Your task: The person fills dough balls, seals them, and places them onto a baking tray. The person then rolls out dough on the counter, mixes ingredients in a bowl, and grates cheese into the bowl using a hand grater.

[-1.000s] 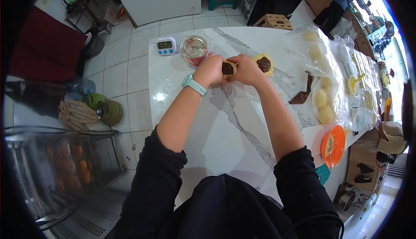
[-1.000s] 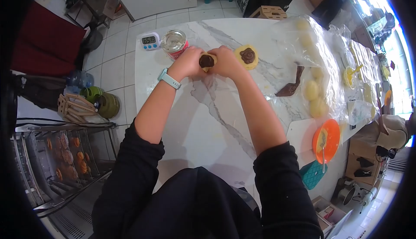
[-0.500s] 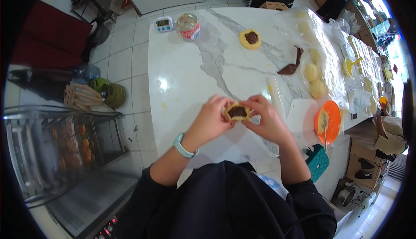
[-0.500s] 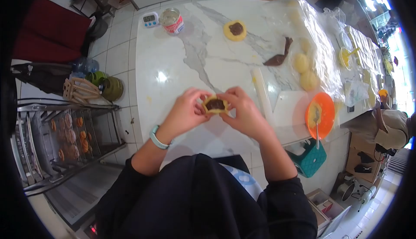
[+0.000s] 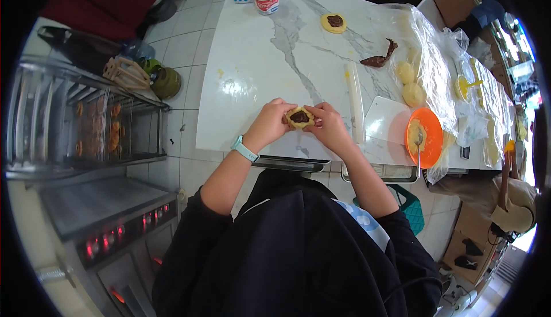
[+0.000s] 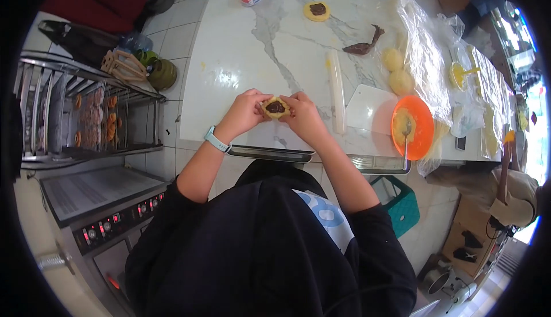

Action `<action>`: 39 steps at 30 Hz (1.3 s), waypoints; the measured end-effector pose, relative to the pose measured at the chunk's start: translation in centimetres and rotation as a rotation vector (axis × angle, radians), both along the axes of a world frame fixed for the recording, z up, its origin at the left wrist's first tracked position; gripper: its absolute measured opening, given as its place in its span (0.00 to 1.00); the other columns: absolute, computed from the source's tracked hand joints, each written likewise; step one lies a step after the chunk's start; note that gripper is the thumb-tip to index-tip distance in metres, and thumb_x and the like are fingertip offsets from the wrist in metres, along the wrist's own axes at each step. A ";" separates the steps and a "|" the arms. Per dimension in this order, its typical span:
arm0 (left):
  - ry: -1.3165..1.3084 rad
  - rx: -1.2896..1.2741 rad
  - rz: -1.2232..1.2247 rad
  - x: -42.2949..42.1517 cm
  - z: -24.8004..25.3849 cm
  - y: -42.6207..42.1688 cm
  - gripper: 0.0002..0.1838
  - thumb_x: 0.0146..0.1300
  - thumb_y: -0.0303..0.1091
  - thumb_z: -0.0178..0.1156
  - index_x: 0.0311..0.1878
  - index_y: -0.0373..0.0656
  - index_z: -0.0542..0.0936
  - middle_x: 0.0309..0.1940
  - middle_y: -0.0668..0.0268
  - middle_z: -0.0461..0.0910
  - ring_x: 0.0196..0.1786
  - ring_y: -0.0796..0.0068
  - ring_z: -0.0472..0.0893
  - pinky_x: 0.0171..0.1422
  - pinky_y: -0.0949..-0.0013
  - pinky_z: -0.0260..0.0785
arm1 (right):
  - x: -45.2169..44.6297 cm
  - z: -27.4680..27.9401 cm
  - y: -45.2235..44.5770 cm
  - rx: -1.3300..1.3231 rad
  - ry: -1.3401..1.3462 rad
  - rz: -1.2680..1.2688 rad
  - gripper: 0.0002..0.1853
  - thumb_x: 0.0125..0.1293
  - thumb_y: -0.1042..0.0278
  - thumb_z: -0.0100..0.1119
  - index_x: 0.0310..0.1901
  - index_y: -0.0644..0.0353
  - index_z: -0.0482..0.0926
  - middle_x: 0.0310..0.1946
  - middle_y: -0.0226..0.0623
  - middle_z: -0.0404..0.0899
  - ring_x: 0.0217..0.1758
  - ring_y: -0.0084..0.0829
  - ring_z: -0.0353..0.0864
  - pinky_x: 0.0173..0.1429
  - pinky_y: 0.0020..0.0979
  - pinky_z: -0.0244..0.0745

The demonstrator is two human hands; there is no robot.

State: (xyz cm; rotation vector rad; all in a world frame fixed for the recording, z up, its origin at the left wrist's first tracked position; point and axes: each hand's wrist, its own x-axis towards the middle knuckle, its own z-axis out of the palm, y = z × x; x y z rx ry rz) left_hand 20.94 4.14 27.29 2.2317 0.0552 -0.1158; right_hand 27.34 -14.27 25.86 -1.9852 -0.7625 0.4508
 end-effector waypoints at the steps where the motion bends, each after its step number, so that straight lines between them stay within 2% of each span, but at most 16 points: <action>1: -0.003 0.005 0.014 -0.4 0.1 -0.2 0.32 0.39 0.26 0.74 0.54 0.41 0.77 0.39 0.61 0.72 0.43 0.68 0.77 0.45 0.69 0.73 | 0.0 0.1 -0.2 0.005 -0.003 0.014 0.32 0.41 0.75 0.72 0.54 0.62 0.76 0.45 0.43 0.71 0.42 0.38 0.79 0.49 0.33 0.76; 4: -0.063 -0.100 0.067 -1.3 -0.2 -1.1 0.31 0.41 0.23 0.72 0.54 0.41 0.77 0.40 0.62 0.72 0.41 0.71 0.78 0.44 0.72 0.73 | -0.4 0.7 -0.4 0.039 -0.042 0.008 0.32 0.42 0.76 0.72 0.54 0.61 0.76 0.46 0.42 0.71 0.42 0.36 0.79 0.48 0.32 0.77; 6: -0.212 0.122 0.040 -1.5 -0.8 -1.6 0.28 0.45 0.22 0.70 0.54 0.41 0.77 0.40 0.62 0.72 0.38 0.71 0.78 0.42 0.73 0.73 | -0.7 0.9 -0.1 -0.007 -0.067 -0.014 0.32 0.42 0.76 0.72 0.55 0.58 0.76 0.47 0.41 0.70 0.41 0.36 0.79 0.46 0.31 0.78; 10: -0.210 0.160 0.059 -1.3 -1.3 -1.7 0.27 0.47 0.24 0.70 0.54 0.42 0.77 0.41 0.62 0.72 0.38 0.71 0.78 0.42 0.72 0.73 | 0.2 0.4 0.3 -0.026 -0.250 0.063 0.30 0.44 0.76 0.71 0.53 0.58 0.77 0.46 0.41 0.70 0.41 0.34 0.78 0.45 0.29 0.78; 13: -0.277 0.128 0.061 -1.8 -0.5 -1.6 0.23 0.49 0.24 0.68 0.52 0.43 0.79 0.40 0.63 0.73 0.37 0.72 0.77 0.41 0.73 0.72 | 0.7 1.3 -0.2 0.000 -0.069 0.104 0.27 0.46 0.74 0.71 0.52 0.58 0.79 0.46 0.39 0.70 0.42 0.32 0.78 0.46 0.29 0.76; 15: -0.316 0.087 0.114 -2.0 -0.2 -1.6 0.19 0.50 0.23 0.67 0.48 0.43 0.81 0.40 0.63 0.73 0.35 0.72 0.78 0.40 0.72 0.73 | 0.9 1.1 -0.4 0.125 0.108 0.045 0.23 0.49 0.75 0.69 0.50 0.57 0.80 0.47 0.36 0.70 0.42 0.29 0.77 0.48 0.28 0.75; 18: -0.303 0.037 0.188 -1.9 -0.7 -2.0 0.18 0.48 0.23 0.69 0.46 0.41 0.82 0.39 0.62 0.74 0.32 0.72 0.79 0.40 0.71 0.73 | 0.8 0.1 0.2 0.165 0.213 -0.015 0.23 0.48 0.74 0.68 0.50 0.53 0.80 0.45 0.40 0.72 0.43 0.32 0.77 0.47 0.32 0.75; 22: -0.260 -0.019 0.186 -2.3 -1.1 -2.1 0.24 0.44 0.24 0.72 0.49 0.40 0.80 0.38 0.62 0.73 0.32 0.71 0.79 0.39 0.70 0.74 | -0.1 -1.0 0.2 0.227 0.071 0.037 0.23 0.50 0.77 0.67 0.50 0.56 0.80 0.50 0.37 0.69 0.44 0.29 0.77 0.50 0.26 0.75; 24: -0.228 0.082 0.245 -2.5 -0.8 -1.9 0.31 0.40 0.25 0.75 0.52 0.40 0.78 0.36 0.62 0.73 0.31 0.71 0.79 0.39 0.70 0.74 | -1.0 0.1 0.0 0.152 -0.146 -0.196 0.24 0.48 0.76 0.68 0.51 0.58 0.79 0.47 0.39 0.72 0.41 0.31 0.78 0.49 0.27 0.76; 25: -0.225 0.077 0.234 -2.2 -1.1 -1.4 0.31 0.40 0.25 0.75 0.52 0.40 0.78 0.36 0.62 0.73 0.31 0.71 0.79 0.39 0.70 0.74 | -0.9 0.0 0.0 0.147 -0.144 -0.208 0.24 0.48 0.76 0.68 0.51 0.58 0.79 0.47 0.39 0.72 0.41 0.31 0.78 0.49 0.27 0.76; 27: -0.218 0.115 0.091 -1.3 -1.3 -0.1 0.33 0.38 0.26 0.75 0.54 0.41 0.77 0.38 0.62 0.72 0.31 0.70 0.78 0.38 0.69 0.73 | -0.4 -0.1 0.2 -0.007 -0.049 -0.111 0.21 0.47 0.76 0.68 0.47 0.58 0.81 0.39 0.41 0.77 0.38 0.34 0.80 0.44 0.31 0.76; 28: -0.216 0.112 0.075 -0.8 -1.2 0.2 0.33 0.38 0.26 0.75 0.54 0.41 0.77 0.38 0.62 0.72 0.31 0.70 0.78 0.38 0.69 0.73 | -0.5 -0.1 0.5 -0.009 -0.046 -0.127 0.21 0.47 0.76 0.68 0.47 0.58 0.81 0.39 0.41 0.77 0.38 0.34 0.80 0.44 0.31 0.76; 30: -0.233 0.173 -0.141 0.0 -0.8 0.6 0.32 0.39 0.26 0.75 0.54 0.41 0.77 0.43 0.60 0.70 0.31 0.71 0.78 0.39 0.70 0.73 | -0.9 0.2 1.2 0.122 -0.089 -0.147 0.18 0.48 0.77 0.67 0.45 0.59 0.82 0.34 0.40 0.78 0.35 0.34 0.80 0.42 0.31 0.76; 33: -0.166 0.116 -0.098 0.3 0.0 0.6 0.32 0.40 0.26 0.74 0.54 0.41 0.77 0.46 0.59 0.68 0.33 0.72 0.78 0.40 0.71 0.74 | -1.4 1.0 1.4 0.061 -0.274 -0.172 0.16 0.50 0.77 0.65 0.44 0.60 0.82 0.35 0.42 0.77 0.35 0.35 0.80 0.43 0.31 0.76; 36: -0.198 0.052 -0.071 0.4 -0.4 0.9 0.30 0.42 0.25 0.73 0.54 0.40 0.77 0.45 0.59 0.69 0.34 0.72 0.78 0.41 0.71 0.74 | -1.6 0.9 1.7 0.033 -0.327 -0.176 0.16 0.53 0.76 0.65 0.46 0.59 0.82 0.39 0.39 0.77 0.35 0.31 0.79 0.44 0.29 0.76; 39: -0.136 0.059 -0.160 0.3 -0.9 1.6 0.29 0.43 0.22 0.71 0.54 0.40 0.77 0.46 0.59 0.69 0.34 0.72 0.78 0.41 0.72 0.74 | -2.0 0.7 2.2 0.096 -0.144 -0.199 0.16 0.52 0.76 0.65 0.45 0.57 0.82 0.38 0.39 0.77 0.34 0.31 0.79 0.41 0.30 0.75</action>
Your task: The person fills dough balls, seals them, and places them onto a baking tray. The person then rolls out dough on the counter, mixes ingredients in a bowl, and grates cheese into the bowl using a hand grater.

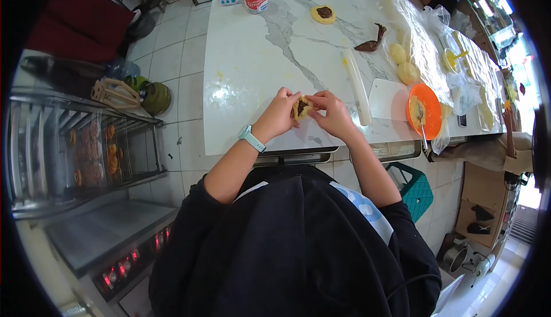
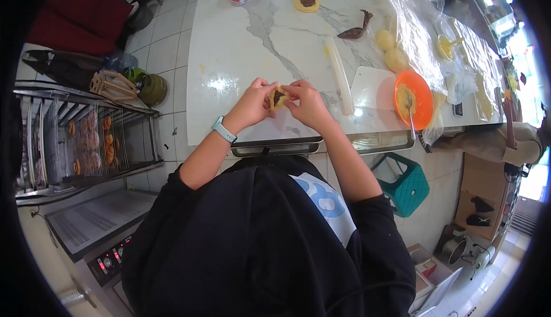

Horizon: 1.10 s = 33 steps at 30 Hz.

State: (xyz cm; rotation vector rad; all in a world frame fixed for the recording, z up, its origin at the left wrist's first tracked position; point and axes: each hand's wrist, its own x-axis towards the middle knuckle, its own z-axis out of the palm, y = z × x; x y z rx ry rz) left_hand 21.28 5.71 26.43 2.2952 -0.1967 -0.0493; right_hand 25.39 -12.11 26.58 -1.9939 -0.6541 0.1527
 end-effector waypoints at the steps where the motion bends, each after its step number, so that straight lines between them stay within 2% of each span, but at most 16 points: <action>1: 0.001 -0.002 -0.011 0.2 -0.1 0.4 0.29 0.43 0.22 0.71 0.54 0.40 0.77 0.46 0.59 0.69 0.34 0.72 0.78 0.41 0.72 0.74 | -0.1 0.1 0.2 -0.002 0.001 -0.011 0.16 0.52 0.76 0.65 0.45 0.57 0.82 0.38 0.39 0.77 0.34 0.31 0.79 0.41 0.30 0.75; 3: -0.077 -0.002 -0.108 0.5 0.2 0.9 0.26 0.45 0.22 0.69 0.52 0.39 0.78 0.44 0.60 0.70 0.33 0.72 0.79 0.42 0.71 0.74 | -0.4 0.5 0.5 -0.028 0.007 -0.039 0.16 0.51 0.77 0.65 0.44 0.56 0.83 0.37 0.39 0.77 0.34 0.31 0.79 0.38 0.29 0.74; 7: -0.035 0.027 -0.119 1.0 1.4 1.5 0.19 0.49 0.23 0.66 0.48 0.38 0.80 0.39 0.61 0.74 0.32 0.72 0.79 0.41 0.72 0.74 | 0.0 0.9 0.6 -0.102 0.011 -0.038 0.16 0.51 0.76 0.66 0.44 0.56 0.83 0.37 0.39 0.77 0.34 0.31 0.79 0.39 0.29 0.74; 9: -0.049 -0.047 -0.053 1.1 1.2 1.6 0.13 0.52 0.24 0.64 0.43 0.38 0.83 0.34 0.61 0.77 0.29 0.72 0.79 0.37 0.72 0.73 | -0.1 0.6 0.6 -0.100 -0.046 -0.067 0.16 0.51 0.76 0.66 0.44 0.56 0.83 0.37 0.38 0.77 0.34 0.32 0.79 0.39 0.29 0.74; 12: -0.093 -0.171 -0.020 1.4 0.1 1.6 0.10 0.53 0.25 0.64 0.40 0.40 0.84 0.32 0.60 0.77 0.28 0.72 0.79 0.34 0.72 0.72 | -0.6 1.0 0.8 -0.082 -0.104 -0.095 0.12 0.51 0.76 0.65 0.40 0.58 0.84 0.34 0.39 0.78 0.33 0.34 0.78 0.39 0.31 0.74; 16: -0.081 -0.108 0.016 1.2 0.6 1.2 0.09 0.53 0.26 0.65 0.39 0.39 0.84 0.32 0.60 0.77 0.29 0.72 0.80 0.35 0.73 0.73 | -1.2 1.2 1.2 0.002 -0.168 -0.096 0.10 0.52 0.75 0.64 0.38 0.59 0.84 0.34 0.40 0.78 0.32 0.34 0.79 0.38 0.30 0.74; 19: -0.059 -0.069 0.038 1.3 1.2 0.8 0.09 0.53 0.26 0.65 0.38 0.37 0.84 0.31 0.60 0.78 0.29 0.71 0.81 0.36 0.74 0.74 | -0.8 1.2 1.3 -0.090 -0.032 -0.117 0.09 0.51 0.76 0.64 0.37 0.61 0.84 0.35 0.40 0.78 0.32 0.34 0.80 0.39 0.30 0.75; 22: -0.060 -0.133 0.059 1.0 1.1 0.6 0.09 0.53 0.25 0.63 0.39 0.36 0.83 0.31 0.60 0.77 0.30 0.71 0.81 0.36 0.72 0.73 | -0.8 0.8 1.4 -0.038 -0.055 -0.126 0.10 0.51 0.77 0.63 0.38 0.62 0.83 0.35 0.40 0.79 0.34 0.34 0.81 0.40 0.29 0.76; 25: -0.069 -0.122 -0.013 0.6 0.5 0.5 0.09 0.54 0.24 0.60 0.40 0.37 0.83 0.30 0.58 0.77 0.31 0.66 0.80 0.37 0.67 0.73 | -0.6 0.0 1.4 0.097 -0.025 -0.145 0.10 0.51 0.79 0.61 0.37 0.63 0.83 0.34 0.40 0.79 0.33 0.35 0.81 0.39 0.29 0.76; 27: -0.207 0.116 -0.051 0.6 0.6 0.5 0.10 0.54 0.22 0.58 0.41 0.36 0.82 0.32 0.55 0.77 0.33 0.60 0.79 0.39 0.63 0.73 | -0.5 0.2 1.4 0.085 -0.030 -0.089 0.09 0.51 0.79 0.59 0.36 0.63 0.83 0.33 0.40 0.79 0.33 0.36 0.81 0.38 0.30 0.76; 28: -0.209 0.116 -0.047 0.5 0.8 0.2 0.10 0.54 0.22 0.58 0.41 0.36 0.82 0.32 0.55 0.77 0.33 0.60 0.79 0.39 0.63 0.73 | -0.3 0.1 1.4 0.086 -0.031 -0.085 0.09 0.51 0.79 0.59 0.36 0.63 0.83 0.33 0.40 0.79 0.33 0.36 0.81 0.38 0.30 0.76; 30: -0.190 0.174 0.036 0.4 1.3 -0.3 0.10 0.54 0.22 0.58 0.40 0.38 0.83 0.34 0.54 0.77 0.33 0.56 0.78 0.40 0.62 0.72 | 0.0 0.1 1.4 -0.122 -0.122 -0.089 0.09 0.50 0.80 0.59 0.35 0.63 0.83 0.32 0.40 0.80 0.33 0.36 0.81 0.39 0.29 0.77; 33: -0.278 0.096 0.063 0.4 1.1 -0.4 0.10 0.53 0.23 0.60 0.40 0.40 0.83 0.33 0.56 0.77 0.32 0.59 0.78 0.39 0.64 0.72 | 0.4 0.8 1.2 -0.076 -0.074 -0.063 0.08 0.51 0.79 0.60 0.35 0.64 0.83 0.33 0.40 0.80 0.34 0.35 0.82 0.40 0.30 0.77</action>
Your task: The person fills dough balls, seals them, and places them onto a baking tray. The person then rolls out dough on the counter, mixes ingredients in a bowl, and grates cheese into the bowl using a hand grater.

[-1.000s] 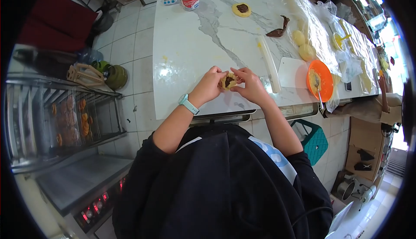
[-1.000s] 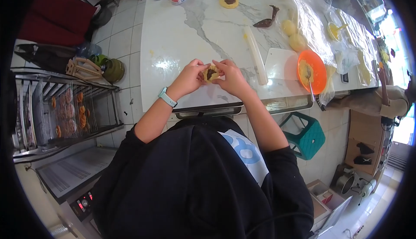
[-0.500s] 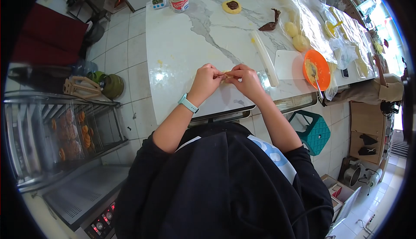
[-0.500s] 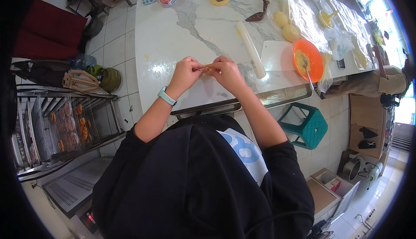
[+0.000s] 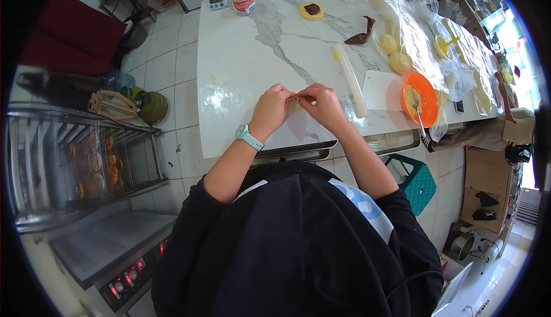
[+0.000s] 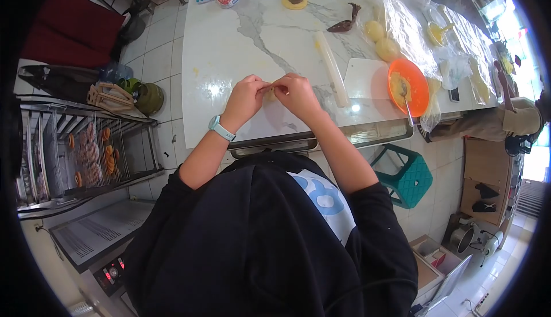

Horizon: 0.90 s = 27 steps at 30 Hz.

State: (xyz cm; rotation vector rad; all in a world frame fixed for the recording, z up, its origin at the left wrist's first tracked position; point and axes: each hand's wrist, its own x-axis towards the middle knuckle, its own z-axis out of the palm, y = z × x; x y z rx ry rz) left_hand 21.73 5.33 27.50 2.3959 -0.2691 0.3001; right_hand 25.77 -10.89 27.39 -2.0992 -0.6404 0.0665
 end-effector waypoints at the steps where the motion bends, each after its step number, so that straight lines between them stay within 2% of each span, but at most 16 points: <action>1: -0.003 0.002 0.008 -0.1 0.1 -0.1 0.10 0.53 0.23 0.60 0.40 0.40 0.83 0.33 0.56 0.77 0.32 0.59 0.78 0.39 0.64 0.72 | 0.2 -0.2 -0.1 0.002 -0.003 0.008 0.08 0.51 0.79 0.60 0.35 0.64 0.83 0.33 0.40 0.80 0.34 0.35 0.82 0.40 0.30 0.77; 3: 0.093 -0.275 -0.018 -0.4 0.1 -0.4 0.09 0.52 0.24 0.62 0.38 0.41 0.84 0.31 0.59 0.78 0.32 0.63 0.79 0.38 0.66 0.73 | 0.4 -1.0 -0.2 0.190 0.065 -0.006 0.08 0.51 0.78 0.60 0.35 0.64 0.83 0.33 0.40 0.80 0.34 0.34 0.82 0.40 0.30 0.77; 4: 0.092 -0.274 -0.011 -0.4 0.0 -0.4 0.09 0.52 0.24 0.62 0.38 0.41 0.84 0.31 0.59 0.78 0.32 0.63 0.79 0.38 0.66 0.73 | 0.4 -1.3 -0.2 0.192 0.065 0.002 0.08 0.51 0.78 0.60 0.35 0.64 0.83 0.33 0.40 0.80 0.34 0.34 0.82 0.40 0.30 0.77; 6: -0.005 -0.097 0.005 -0.3 -0.4 -0.3 0.08 0.51 0.24 0.64 0.36 0.40 0.84 0.31 0.59 0.78 0.31 0.66 0.80 0.37 0.69 0.74 | 0.4 -1.6 0.0 0.293 0.130 0.040 0.08 0.52 0.78 0.61 0.36 0.64 0.83 0.33 0.40 0.80 0.35 0.33 0.83 0.39 0.30 0.78; 10: -0.058 -0.020 0.058 0.0 -1.2 0.0 0.07 0.50 0.24 0.64 0.35 0.38 0.83 0.31 0.58 0.79 0.30 0.65 0.80 0.36 0.69 0.74 | 0.3 -0.4 -0.2 0.371 0.267 0.043 0.08 0.51 0.79 0.61 0.35 0.64 0.83 0.33 0.40 0.80 0.34 0.35 0.83 0.39 0.30 0.77; 12: -0.006 -0.066 0.071 -0.1 -1.2 -0.1 0.06 0.49 0.23 0.65 0.33 0.37 0.83 0.31 0.58 0.79 0.29 0.66 0.81 0.35 0.70 0.74 | 0.3 0.5 -0.6 0.110 -0.121 -0.001 0.08 0.52 0.77 0.62 0.35 0.64 0.83 0.33 0.41 0.80 0.34 0.36 0.82 0.40 0.32 0.77; 13: -0.008 -0.067 0.070 -0.1 -1.2 -0.3 0.06 0.49 0.23 0.65 0.33 0.37 0.83 0.31 0.58 0.79 0.29 0.66 0.81 0.35 0.70 0.74 | 0.5 0.1 -0.7 0.110 -0.123 -0.001 0.08 0.52 0.77 0.62 0.35 0.64 0.83 0.33 0.41 0.80 0.34 0.36 0.82 0.40 0.32 0.77; 15: 0.009 -0.136 0.129 -0.1 -1.3 -0.5 0.08 0.48 0.22 0.64 0.34 0.37 0.83 0.31 0.57 0.79 0.30 0.65 0.81 0.35 0.70 0.75 | 0.9 -0.6 -0.5 0.063 0.044 0.042 0.08 0.52 0.75 0.62 0.35 0.64 0.83 0.33 0.42 0.80 0.34 0.37 0.81 0.40 0.33 0.76; 19: -0.041 -0.174 0.122 -0.1 -1.1 -0.9 0.09 0.48 0.20 0.63 0.34 0.36 0.83 0.30 0.57 0.80 0.32 0.65 0.82 0.37 0.70 0.75 | 0.4 -0.6 -0.3 0.052 -0.073 0.085 0.09 0.52 0.73 0.62 0.36 0.63 0.83 0.33 0.43 0.80 0.35 0.38 0.80 0.41 0.34 0.75; 21: -0.018 -0.074 0.008 -0.1 -1.1 -0.7 0.09 0.47 0.20 0.62 0.35 0.35 0.82 0.30 0.55 0.80 0.33 0.63 0.82 0.38 0.69 0.75 | 0.0 -0.6 0.0 0.064 -0.087 0.056 0.09 0.53 0.74 0.60 0.37 0.62 0.83 0.33 0.44 0.79 0.35 0.42 0.80 0.42 0.35 0.75; 22: -0.016 -0.075 0.007 -0.1 -1.1 -0.5 0.09 0.47 0.20 0.62 0.35 0.35 0.82 0.30 0.55 0.80 0.33 0.63 0.82 0.38 0.69 0.75 | -0.2 -0.5 0.2 0.063 -0.085 0.055 0.09 0.53 0.74 0.60 0.37 0.62 0.83 0.33 0.44 0.79 0.35 0.42 0.80 0.42 0.35 0.75; 24: -0.039 0.086 0.030 0.2 -0.9 -0.2 0.08 0.47 0.20 0.62 0.34 0.35 0.82 0.29 0.55 0.80 0.35 0.61 0.82 0.40 0.68 0.75 | -0.5 0.0 0.5 0.066 0.061 -0.001 0.10 0.52 0.76 0.59 0.37 0.61 0.84 0.32 0.45 0.79 0.35 0.42 0.80 0.42 0.35 0.75; 27: 0.042 0.084 0.071 0.2 -0.5 -0.3 0.06 0.48 0.21 0.61 0.32 0.35 0.82 0.31 0.54 0.81 0.36 0.59 0.82 0.41 0.68 0.75 | 0.1 -1.0 0.7 -0.038 -0.008 -0.025 0.10 0.51 0.75 0.62 0.37 0.61 0.84 0.32 0.44 0.80 0.34 0.39 0.81 0.41 0.33 0.76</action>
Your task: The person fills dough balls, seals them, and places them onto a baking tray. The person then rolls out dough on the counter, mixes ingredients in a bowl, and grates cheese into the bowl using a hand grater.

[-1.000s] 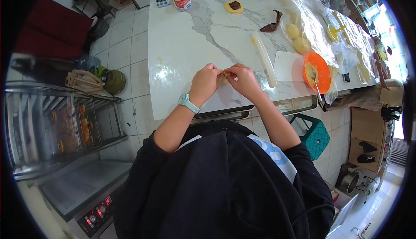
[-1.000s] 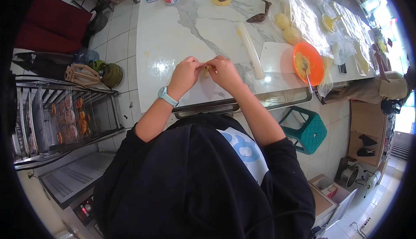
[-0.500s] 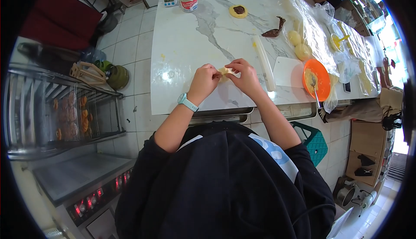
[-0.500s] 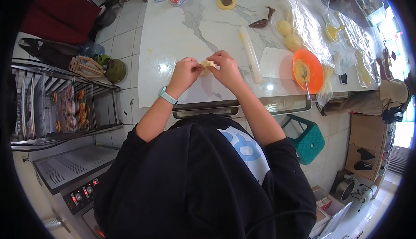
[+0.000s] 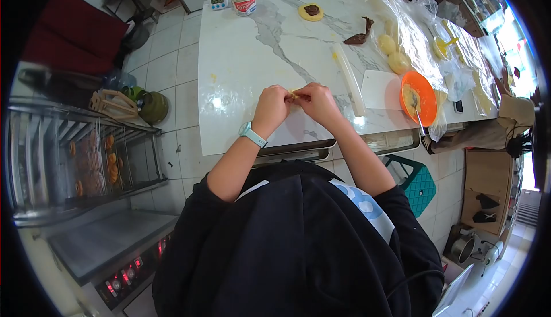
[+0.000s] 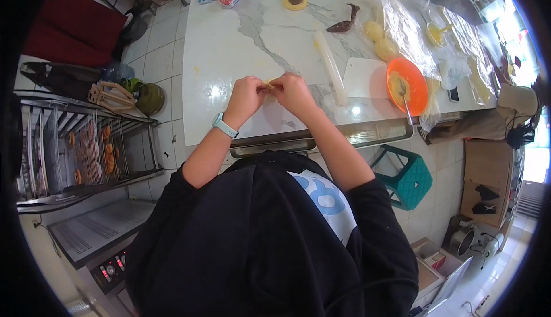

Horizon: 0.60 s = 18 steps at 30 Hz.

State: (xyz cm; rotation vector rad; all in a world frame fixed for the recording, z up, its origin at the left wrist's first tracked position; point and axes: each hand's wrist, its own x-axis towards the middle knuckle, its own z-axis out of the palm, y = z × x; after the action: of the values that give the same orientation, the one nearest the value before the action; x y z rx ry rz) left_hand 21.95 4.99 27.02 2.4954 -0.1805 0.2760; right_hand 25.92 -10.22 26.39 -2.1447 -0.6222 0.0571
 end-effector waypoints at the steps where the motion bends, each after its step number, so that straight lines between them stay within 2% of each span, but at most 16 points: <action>1: 0.001 -0.001 -0.008 0.1 0.3 0.0 0.06 0.48 0.21 0.61 0.32 0.35 0.82 0.31 0.54 0.81 0.36 0.59 0.82 0.41 0.68 0.75 | 0.0 0.1 -0.1 -0.001 0.001 -0.008 0.10 0.51 0.75 0.62 0.37 0.61 0.84 0.32 0.44 0.80 0.34 0.39 0.81 0.41 0.33 0.76; 4: 0.123 -0.093 0.047 0.1 0.5 0.2 0.05 0.51 0.22 0.60 0.33 0.35 0.81 0.31 0.56 0.82 0.36 0.61 0.83 0.41 0.68 0.75 | -0.3 0.4 0.0 0.077 0.087 0.002 0.09 0.52 0.74 0.64 0.37 0.62 0.84 0.32 0.43 0.81 0.35 0.36 0.82 0.41 0.32 0.77; 6: 0.141 -0.422 0.033 0.0 0.5 0.1 0.08 0.55 0.23 0.58 0.39 0.35 0.77 0.36 0.55 0.82 0.38 0.65 0.83 0.41 0.69 0.74 | -0.4 0.2 0.1 0.226 0.155 -0.069 0.10 0.52 0.73 0.64 0.37 0.62 0.84 0.33 0.42 0.81 0.35 0.35 0.83 0.41 0.31 0.77; 10: 0.154 -0.509 -0.030 -0.9 1.4 -0.4 0.11 0.58 0.24 0.56 0.45 0.37 0.73 0.39 0.57 0.82 0.40 0.70 0.82 0.43 0.71 0.74 | -0.5 0.1 0.2 0.199 0.159 -0.121 0.10 0.51 0.73 0.64 0.37 0.63 0.84 0.32 0.42 0.82 0.35 0.33 0.84 0.41 0.30 0.77; 12: 0.363 -0.625 -0.075 -1.1 2.4 -0.2 0.11 0.61 0.25 0.52 0.47 0.37 0.71 0.40 0.57 0.81 0.39 0.74 0.81 0.46 0.73 0.73 | -0.2 0.1 -0.1 0.134 0.262 -0.178 0.10 0.51 0.73 0.64 0.37 0.63 0.84 0.31 0.42 0.83 0.34 0.31 0.84 0.41 0.28 0.78; 15: 0.414 -0.632 -0.006 -0.7 3.0 0.5 0.09 0.63 0.27 0.50 0.46 0.37 0.71 0.40 0.59 0.81 0.40 0.77 0.79 0.47 0.73 0.72 | -0.2 0.7 -0.3 0.132 0.320 -0.242 0.11 0.50 0.72 0.63 0.37 0.63 0.84 0.29 0.42 0.83 0.33 0.29 0.84 0.40 0.27 0.77; 18: 0.440 -0.752 -0.003 0.2 0.0 1.7 0.09 0.64 0.28 0.50 0.46 0.38 0.72 0.40 0.61 0.80 0.42 0.76 0.78 0.48 0.71 0.71 | -0.6 1.3 0.3 0.182 0.282 -0.269 0.11 0.50 0.71 0.64 0.36 0.63 0.84 0.28 0.42 0.84 0.32 0.29 0.84 0.39 0.26 0.77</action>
State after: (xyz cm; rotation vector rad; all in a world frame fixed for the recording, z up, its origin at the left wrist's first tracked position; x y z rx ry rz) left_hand 22.18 6.67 27.06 1.7487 0.0914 -0.1878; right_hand 25.31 -9.94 27.70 -1.9784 -0.1664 0.1471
